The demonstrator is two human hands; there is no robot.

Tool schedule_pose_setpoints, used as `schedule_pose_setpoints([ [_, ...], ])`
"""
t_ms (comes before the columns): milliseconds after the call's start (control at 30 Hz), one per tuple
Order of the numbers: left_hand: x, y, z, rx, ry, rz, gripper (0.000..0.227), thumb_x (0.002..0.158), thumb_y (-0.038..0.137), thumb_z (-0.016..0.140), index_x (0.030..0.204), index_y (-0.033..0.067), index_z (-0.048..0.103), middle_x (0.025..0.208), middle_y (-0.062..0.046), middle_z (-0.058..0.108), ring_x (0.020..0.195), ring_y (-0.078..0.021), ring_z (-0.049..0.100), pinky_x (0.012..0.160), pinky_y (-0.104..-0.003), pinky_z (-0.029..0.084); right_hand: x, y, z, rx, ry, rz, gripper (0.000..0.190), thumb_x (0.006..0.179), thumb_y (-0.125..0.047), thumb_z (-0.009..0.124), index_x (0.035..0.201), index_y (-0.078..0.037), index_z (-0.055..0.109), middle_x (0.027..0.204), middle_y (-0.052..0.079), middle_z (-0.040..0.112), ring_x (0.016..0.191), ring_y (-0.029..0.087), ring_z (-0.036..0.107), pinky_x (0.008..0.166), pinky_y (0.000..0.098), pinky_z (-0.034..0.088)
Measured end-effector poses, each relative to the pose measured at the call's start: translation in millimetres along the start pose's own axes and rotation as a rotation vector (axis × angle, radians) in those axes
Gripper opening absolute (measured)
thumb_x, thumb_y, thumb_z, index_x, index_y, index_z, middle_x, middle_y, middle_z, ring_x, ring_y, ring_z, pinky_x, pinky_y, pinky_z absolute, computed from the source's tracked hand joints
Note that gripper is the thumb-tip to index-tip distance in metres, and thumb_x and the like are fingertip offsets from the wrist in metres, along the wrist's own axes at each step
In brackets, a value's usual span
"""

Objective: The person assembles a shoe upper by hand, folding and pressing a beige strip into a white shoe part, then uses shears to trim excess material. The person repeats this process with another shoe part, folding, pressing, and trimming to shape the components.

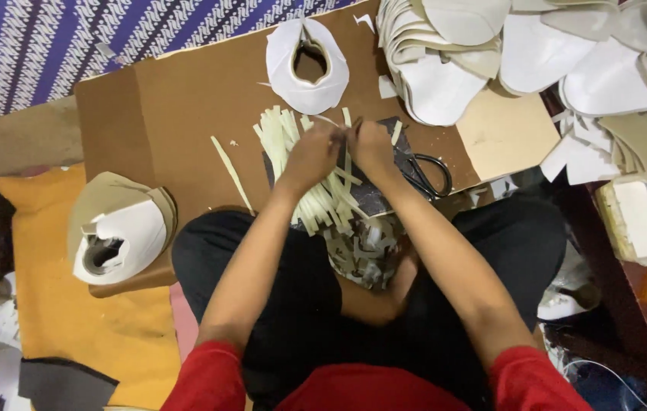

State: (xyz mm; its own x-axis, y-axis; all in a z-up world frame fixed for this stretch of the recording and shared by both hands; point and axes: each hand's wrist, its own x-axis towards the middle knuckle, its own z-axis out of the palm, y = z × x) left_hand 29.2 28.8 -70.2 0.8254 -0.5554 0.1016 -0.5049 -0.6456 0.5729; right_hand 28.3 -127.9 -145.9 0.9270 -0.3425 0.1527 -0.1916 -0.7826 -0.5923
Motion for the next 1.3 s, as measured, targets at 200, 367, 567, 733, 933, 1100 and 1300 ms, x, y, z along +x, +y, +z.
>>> schedule_pose_setpoints([
  [200,1.6,-24.9,40.2,0.359,-0.227,0.119,0.028,0.092,0.021,0.059,0.112,0.0045,0.071,0.108,-0.016,0.07,0.111,-0.0392,0.066,0.082,-0.058,0.058,3.3,-16.2,-21.8,0.009,-0.223,0.147,0.019,0.086,-0.011,0.069,0.088,0.008,0.07,0.083,0.03,0.071,0.09,0.049,0.072,0.073,0.0531,0.061],
  [367,3.4,-29.5,50.0,0.455,-0.323,0.053,0.028,0.095,0.027,0.06,0.112,0.0104,0.074,0.114,-0.012,0.071,0.114,-0.0347,0.065,0.091,-0.059,0.054,-5.3,5.5,-39.2,0.235,0.086,0.02,0.017,0.087,-0.01,0.063,0.093,0.004,0.069,0.073,0.023,0.07,0.072,0.039,0.073,0.06,0.0458,0.059],
  [567,2.5,-16.8,40.8,0.507,-0.386,0.03,0.029,0.096,0.034,0.062,0.115,0.0165,0.076,0.123,-0.007,0.068,0.121,-0.0302,0.058,0.1,-0.053,0.049,-0.8,-18.5,-170.9,0.491,0.403,0.103,0.019,0.107,-0.018,0.038,0.12,-0.009,0.048,0.089,0.019,0.065,0.085,0.036,0.067,0.068,0.048,0.053],
  [733,-0.8,-14.3,39.0,0.32,-0.285,0.075,0.03,0.1,0.03,0.06,0.122,0.0127,0.069,0.128,-0.014,0.062,0.122,-0.0374,0.055,0.105,-0.056,0.04,58.0,6.8,-227.9,0.843,0.598,-0.042,0.007,0.111,-0.022,0.036,0.116,-0.021,0.032,0.087,0.002,0.049,0.055,0.009,0.048,0.043,0.0223,0.033],
  [933,5.0,11.5,13.1,0.126,0.294,0.304,0.016,0.101,0.015,0.058,0.099,0.0054,0.071,0.093,-0.01,0.056,0.092,-0.0341,0.055,0.08,-0.048,0.044,140.7,48.8,-220.0,0.409,0.365,-0.02,0.084,0.087,-0.01,0.087,0.145,-0.013,0.027,0.124,0.017,0.06,0.116,0.029,0.064,0.087,0.0337,0.06],
  [1100,4.6,23.2,-15.5,-0.168,0.447,0.47,0.014,0.102,0.002,0.055,0.113,0.0038,0.064,0.107,-0.009,0.064,0.103,-0.028,0.059,0.087,-0.04,0.043,160.5,58.2,-230.3,0.326,0.555,-0.185,0.021,0.089,-0.004,0.075,0.11,-0.004,0.07,0.114,0.014,0.074,0.108,0.031,0.068,0.094,0.0429,0.055],
  [1300,-5.7,85.8,-87.5,-0.263,0.738,0.599,0.026,0.103,-0.001,0.063,0.129,0.0035,0.061,0.116,-0.015,0.068,0.108,-0.0286,0.065,0.097,-0.041,0.052,30.5,-41.7,-334.1,0.178,0.406,-0.701,0.016,0.101,0.001,0.077,0.096,0.003,0.062,0.092,0.01,0.056,0.088,0.024,0.048,0.076,0.0353,0.035],
])
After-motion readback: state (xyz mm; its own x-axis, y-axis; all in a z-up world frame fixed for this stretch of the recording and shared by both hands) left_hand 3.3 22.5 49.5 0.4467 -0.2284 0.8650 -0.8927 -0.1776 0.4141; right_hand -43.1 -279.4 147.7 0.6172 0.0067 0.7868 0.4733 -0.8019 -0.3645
